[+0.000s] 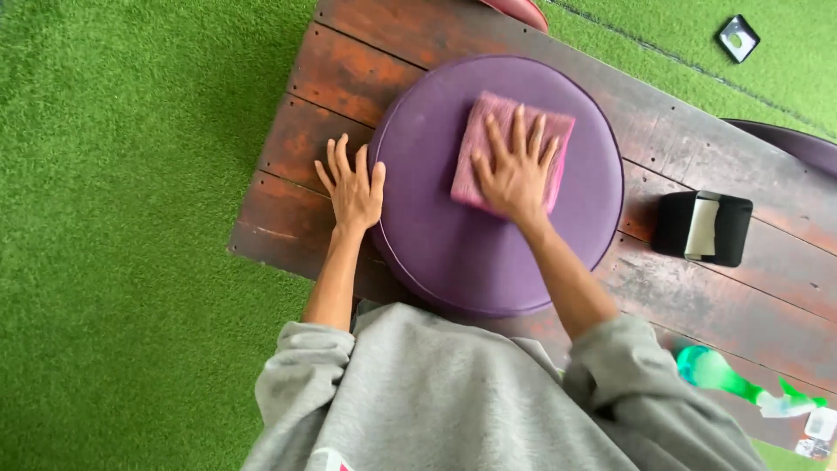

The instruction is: Cleaning round seat cushions and a wooden table using a spray bottle and a cloth in an outdoor seating area.

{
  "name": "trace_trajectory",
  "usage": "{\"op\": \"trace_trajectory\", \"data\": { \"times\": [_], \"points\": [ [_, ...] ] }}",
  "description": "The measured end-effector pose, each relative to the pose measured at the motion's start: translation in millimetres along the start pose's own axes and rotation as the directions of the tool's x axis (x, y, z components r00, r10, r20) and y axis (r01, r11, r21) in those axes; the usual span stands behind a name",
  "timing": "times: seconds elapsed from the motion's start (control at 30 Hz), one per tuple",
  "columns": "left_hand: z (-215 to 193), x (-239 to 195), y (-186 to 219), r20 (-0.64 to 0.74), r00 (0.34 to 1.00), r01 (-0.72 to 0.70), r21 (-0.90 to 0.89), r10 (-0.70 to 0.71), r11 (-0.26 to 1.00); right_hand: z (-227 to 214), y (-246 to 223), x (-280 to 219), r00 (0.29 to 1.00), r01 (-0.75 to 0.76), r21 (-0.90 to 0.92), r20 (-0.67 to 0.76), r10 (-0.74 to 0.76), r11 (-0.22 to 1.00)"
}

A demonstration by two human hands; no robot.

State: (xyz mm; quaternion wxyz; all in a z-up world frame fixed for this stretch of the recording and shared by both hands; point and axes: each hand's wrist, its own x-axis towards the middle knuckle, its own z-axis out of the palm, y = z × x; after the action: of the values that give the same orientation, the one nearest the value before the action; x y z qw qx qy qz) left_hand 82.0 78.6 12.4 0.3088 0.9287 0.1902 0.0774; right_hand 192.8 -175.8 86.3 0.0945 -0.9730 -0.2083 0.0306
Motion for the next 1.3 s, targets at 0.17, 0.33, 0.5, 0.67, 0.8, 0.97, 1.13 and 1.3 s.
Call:
{"op": "trace_trajectory", "data": {
  "times": [0.17, 0.33, 0.5, 0.67, 0.8, 0.97, 1.13, 1.3],
  "points": [
    [-7, 7, 7, 0.100, 0.992, -0.072, 0.013, 0.071, 0.997, 14, -63, -99, 0.925, 0.380, -0.038, 0.027, -0.379, 0.924],
    [2, 7, -8, 0.109, 0.989, -0.104, 0.048, 0.098, 0.993, 23, -69, -87, 0.810, 0.558, 0.161, 0.110, -0.577, 0.814],
    [6, 8, -9, 0.088, 0.991, -0.103, 0.048, 0.099, 0.993, 26, 16, 48, 0.961, 0.270, -0.101, -0.023, -0.274, 0.957],
    [-3, 11, 0, 0.069, 0.990, -0.124, 0.074, 0.119, 0.990, 7, 62, 104, 0.994, -0.091, -0.020, -0.066, 0.089, 0.996],
    [-8, 9, 9, 0.083, 0.995, -0.066, 0.052, 0.062, 0.996, -3, 22, 45, 0.994, 0.089, -0.045, -0.052, -0.091, 0.995],
    [-8, 11, 8, 0.143, 0.988, -0.068, 0.070, 0.057, 0.995, 4, -46, -97, 0.917, 0.398, -0.009, 0.039, -0.397, 0.917],
    [-4, 8, 5, 0.096, 0.994, -0.056, 0.073, 0.049, 0.996, 12, -41, -137, 0.796, 0.493, 0.206, 0.284, -0.534, 0.845],
    [-1, 8, 3, 0.077, 0.996, -0.057, 0.058, 0.052, 0.997, 6, 56, -11, 0.958, 0.274, -0.191, -0.031, -0.285, 0.942]
  ]
}}
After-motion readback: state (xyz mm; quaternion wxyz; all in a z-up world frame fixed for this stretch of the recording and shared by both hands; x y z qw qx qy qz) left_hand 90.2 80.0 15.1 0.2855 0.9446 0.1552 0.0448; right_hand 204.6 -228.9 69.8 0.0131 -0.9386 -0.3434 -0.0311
